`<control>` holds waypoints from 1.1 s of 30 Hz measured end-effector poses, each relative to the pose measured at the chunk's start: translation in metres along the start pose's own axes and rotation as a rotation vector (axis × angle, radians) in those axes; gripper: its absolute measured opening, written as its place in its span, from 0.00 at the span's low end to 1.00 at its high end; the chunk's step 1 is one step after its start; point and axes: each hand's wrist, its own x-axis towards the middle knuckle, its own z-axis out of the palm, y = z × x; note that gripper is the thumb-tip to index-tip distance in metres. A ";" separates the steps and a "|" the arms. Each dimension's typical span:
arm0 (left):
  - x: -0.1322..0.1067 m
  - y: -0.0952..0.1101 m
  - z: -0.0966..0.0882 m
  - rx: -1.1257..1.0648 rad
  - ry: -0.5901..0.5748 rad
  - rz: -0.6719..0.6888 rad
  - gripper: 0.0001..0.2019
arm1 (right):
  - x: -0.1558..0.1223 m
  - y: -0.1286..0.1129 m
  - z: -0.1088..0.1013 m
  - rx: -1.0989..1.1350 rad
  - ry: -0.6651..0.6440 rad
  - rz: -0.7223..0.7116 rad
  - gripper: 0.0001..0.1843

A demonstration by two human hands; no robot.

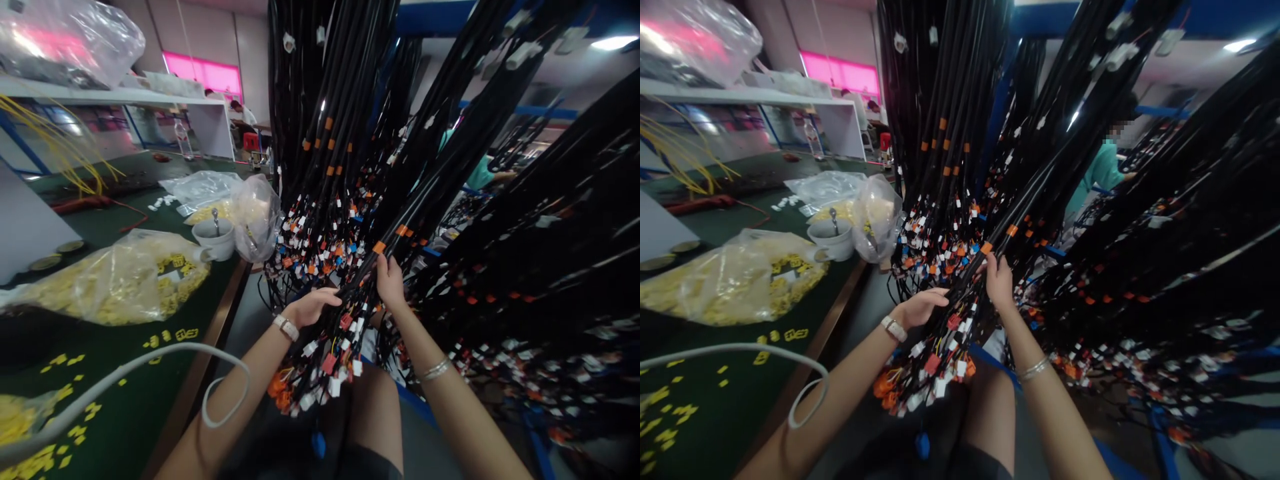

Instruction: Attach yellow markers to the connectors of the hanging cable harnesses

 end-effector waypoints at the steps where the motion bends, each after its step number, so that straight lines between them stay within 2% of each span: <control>1: -0.003 0.000 0.002 -0.021 -0.027 0.007 0.15 | 0.001 0.001 0.000 -0.026 -0.002 -0.017 0.20; 4: -0.013 0.000 0.010 -0.057 -0.113 0.020 0.15 | 0.006 0.002 -0.002 -0.090 0.021 -0.054 0.21; 7: -0.019 -0.002 0.015 -0.084 -0.173 0.021 0.15 | 0.011 0.008 -0.003 -0.051 0.003 -0.020 0.23; 12: -0.022 -0.002 0.017 -0.028 -0.196 0.042 0.20 | 0.011 0.015 0.001 -0.034 0.004 -0.001 0.24; 15: -0.023 0.003 0.018 0.140 -0.058 0.108 0.24 | 0.005 0.012 0.003 -0.034 0.001 -0.016 0.24; 18: -0.019 0.010 0.023 0.476 0.093 0.225 0.31 | -0.001 0.003 0.005 -0.060 -0.032 -0.007 0.25; 21: -0.006 0.014 0.027 0.847 0.252 0.360 0.37 | -0.004 -0.011 0.006 -0.094 -0.065 0.021 0.27; 23: 0.007 0.013 0.028 0.967 0.357 0.432 0.38 | -0.005 -0.019 0.005 -0.037 -0.118 0.049 0.28; 25: 0.018 0.010 0.026 0.975 0.405 0.437 0.35 | -0.004 -0.025 0.002 0.084 -0.220 0.134 0.28; 27: 0.028 0.006 0.023 0.931 0.404 0.378 0.26 | 0.001 -0.025 -0.006 0.212 -0.375 0.279 0.28; 29: 0.033 0.004 0.019 0.863 0.396 0.316 0.17 | 0.013 -0.016 -0.019 0.322 -0.508 0.430 0.31; 30: 0.035 0.003 0.018 0.825 0.377 0.288 0.13 | 0.022 -0.008 -0.026 0.358 -0.516 0.491 0.32; 31: 0.035 0.004 0.017 0.784 0.341 0.263 0.11 | 0.032 0.002 -0.035 0.385 -0.470 0.522 0.33; 33: 0.033 0.007 0.017 0.688 0.238 0.226 0.10 | 0.054 0.026 -0.051 0.298 -0.147 0.479 0.26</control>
